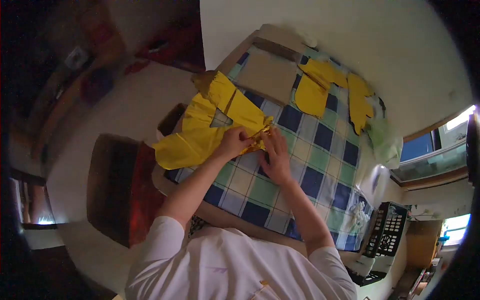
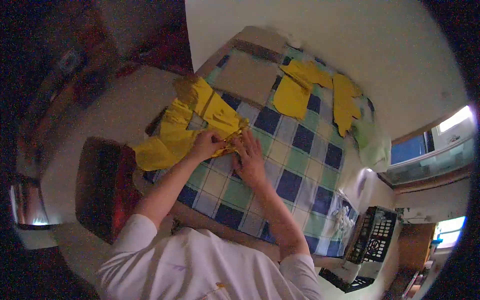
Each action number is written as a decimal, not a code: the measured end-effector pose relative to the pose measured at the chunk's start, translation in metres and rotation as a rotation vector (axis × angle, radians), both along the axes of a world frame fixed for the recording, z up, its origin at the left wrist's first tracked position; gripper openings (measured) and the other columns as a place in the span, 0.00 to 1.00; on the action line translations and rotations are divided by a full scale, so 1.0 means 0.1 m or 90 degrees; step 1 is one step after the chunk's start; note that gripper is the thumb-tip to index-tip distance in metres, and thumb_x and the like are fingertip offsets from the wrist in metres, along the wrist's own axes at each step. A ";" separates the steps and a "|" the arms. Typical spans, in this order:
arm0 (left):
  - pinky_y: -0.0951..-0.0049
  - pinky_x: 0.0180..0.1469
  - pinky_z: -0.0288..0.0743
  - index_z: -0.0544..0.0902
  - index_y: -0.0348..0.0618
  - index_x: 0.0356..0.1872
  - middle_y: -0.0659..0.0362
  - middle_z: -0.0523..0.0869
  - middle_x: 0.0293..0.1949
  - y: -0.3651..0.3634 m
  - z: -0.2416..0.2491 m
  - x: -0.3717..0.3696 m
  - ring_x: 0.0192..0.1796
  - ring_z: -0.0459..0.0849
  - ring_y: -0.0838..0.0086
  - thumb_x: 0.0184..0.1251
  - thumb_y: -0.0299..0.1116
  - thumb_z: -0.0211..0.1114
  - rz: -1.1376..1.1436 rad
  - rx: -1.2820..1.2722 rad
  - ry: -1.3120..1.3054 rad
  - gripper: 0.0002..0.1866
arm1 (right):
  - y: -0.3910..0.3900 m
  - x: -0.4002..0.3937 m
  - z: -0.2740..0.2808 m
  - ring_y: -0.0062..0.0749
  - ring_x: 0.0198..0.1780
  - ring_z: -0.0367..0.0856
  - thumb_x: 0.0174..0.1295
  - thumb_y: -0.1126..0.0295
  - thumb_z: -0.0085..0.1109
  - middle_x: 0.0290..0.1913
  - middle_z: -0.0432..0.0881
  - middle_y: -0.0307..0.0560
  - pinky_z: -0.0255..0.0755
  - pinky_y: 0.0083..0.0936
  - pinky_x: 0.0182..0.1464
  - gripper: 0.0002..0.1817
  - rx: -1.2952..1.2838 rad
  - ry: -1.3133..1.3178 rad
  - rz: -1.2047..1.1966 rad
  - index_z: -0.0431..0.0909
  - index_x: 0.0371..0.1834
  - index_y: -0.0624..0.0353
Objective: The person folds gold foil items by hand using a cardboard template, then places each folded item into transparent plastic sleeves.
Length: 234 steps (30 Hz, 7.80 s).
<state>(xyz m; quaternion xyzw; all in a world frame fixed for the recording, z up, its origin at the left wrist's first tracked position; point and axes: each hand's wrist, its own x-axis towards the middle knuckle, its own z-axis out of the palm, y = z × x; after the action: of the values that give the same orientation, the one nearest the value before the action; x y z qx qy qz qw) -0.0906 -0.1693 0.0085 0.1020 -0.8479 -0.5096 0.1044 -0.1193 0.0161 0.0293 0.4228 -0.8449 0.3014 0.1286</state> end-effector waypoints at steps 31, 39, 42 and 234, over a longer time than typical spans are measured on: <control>0.62 0.38 0.81 0.85 0.46 0.37 0.54 0.87 0.36 -5.13 2.00 1.28 0.36 0.87 0.65 0.63 0.43 0.58 0.772 -0.983 -0.242 0.14 | 0.03 -0.06 -0.28 0.43 0.60 0.70 0.49 0.73 0.58 0.55 0.74 0.46 0.56 0.54 0.65 0.24 0.037 0.004 -0.001 0.73 0.54 0.52; 0.69 0.44 0.76 0.84 0.46 0.44 0.56 0.87 0.38 -3.50 2.52 0.66 0.42 0.85 0.66 0.64 0.44 0.60 0.322 -0.479 0.188 0.16 | -0.02 -0.10 -0.29 0.49 0.55 0.73 0.56 0.71 0.59 0.55 0.75 0.50 0.60 0.46 0.63 0.20 -0.035 -0.028 0.003 0.75 0.54 0.55; 0.70 0.45 0.75 0.83 0.43 0.44 0.55 0.87 0.38 -2.07 2.80 0.36 0.42 0.85 0.68 0.63 0.45 0.61 0.221 -0.413 0.221 0.17 | -0.10 -0.05 0.25 0.52 0.58 0.71 0.55 0.68 0.63 0.57 0.73 0.55 0.60 0.43 0.63 0.27 -0.140 -0.137 0.031 0.69 0.59 0.58; 0.50 0.67 0.57 0.72 0.42 0.61 0.48 0.67 0.65 1.33 -0.13 0.68 0.69 0.61 0.54 0.63 0.42 0.59 -0.291 -0.488 0.194 0.26 | 1.90 0.16 -0.34 0.43 0.72 0.55 0.65 0.57 0.48 0.70 0.61 0.48 0.39 0.57 0.70 0.26 0.190 -0.037 -0.386 0.65 0.66 0.47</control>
<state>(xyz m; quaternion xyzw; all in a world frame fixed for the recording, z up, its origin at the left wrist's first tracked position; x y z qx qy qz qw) -0.0223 -0.0364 -0.0044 -0.2094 -0.9506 -0.1787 0.1432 -0.1031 0.2066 -0.0047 0.1575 -0.9704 0.1343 0.1247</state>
